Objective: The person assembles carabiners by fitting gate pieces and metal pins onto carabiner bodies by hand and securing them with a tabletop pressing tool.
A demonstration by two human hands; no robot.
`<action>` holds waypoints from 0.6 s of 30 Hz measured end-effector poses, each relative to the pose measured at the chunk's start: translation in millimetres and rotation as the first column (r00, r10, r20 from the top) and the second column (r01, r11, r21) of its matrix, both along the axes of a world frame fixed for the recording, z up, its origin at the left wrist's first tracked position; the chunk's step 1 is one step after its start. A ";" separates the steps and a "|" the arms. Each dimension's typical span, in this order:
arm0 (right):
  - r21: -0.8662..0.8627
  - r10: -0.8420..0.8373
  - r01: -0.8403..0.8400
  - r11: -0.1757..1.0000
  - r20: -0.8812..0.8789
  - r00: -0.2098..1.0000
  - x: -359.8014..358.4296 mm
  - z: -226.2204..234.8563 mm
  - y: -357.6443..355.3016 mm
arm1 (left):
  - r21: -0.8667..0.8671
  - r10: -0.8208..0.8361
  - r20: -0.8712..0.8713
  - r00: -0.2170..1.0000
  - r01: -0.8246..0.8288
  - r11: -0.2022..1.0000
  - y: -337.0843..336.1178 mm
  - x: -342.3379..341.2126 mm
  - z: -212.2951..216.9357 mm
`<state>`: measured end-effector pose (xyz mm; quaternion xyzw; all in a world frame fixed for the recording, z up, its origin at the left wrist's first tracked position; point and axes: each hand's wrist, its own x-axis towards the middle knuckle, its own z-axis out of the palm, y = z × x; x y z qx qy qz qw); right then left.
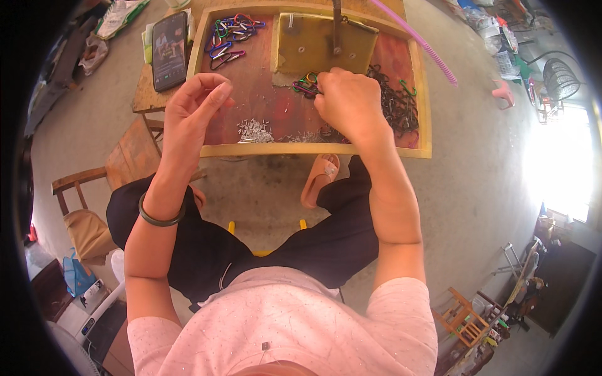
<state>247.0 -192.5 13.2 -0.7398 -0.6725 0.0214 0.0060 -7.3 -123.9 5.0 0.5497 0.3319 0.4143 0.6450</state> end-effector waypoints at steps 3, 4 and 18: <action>0.019 0.015 -0.012 1.000 -0.162 0.987 2.7 11.9 -2.5 | 0.038 -0.025 -0.047 0.999 0.027 0.999 1.0 0.9 -5.6; 0.045 0.037 -0.028 0.999 -0.223 0.974 2.6 16.1 -2.0 | 0.036 -0.023 -0.051 0.998 0.025 0.999 0.1 1.3 -7.8; 0.251 0.133 0.094 0.963 -0.752 0.646 -3.4 19.6 22.9 | 0.052 -0.144 -0.095 0.985 0.149 0.987 -7.0 34.9 -11.3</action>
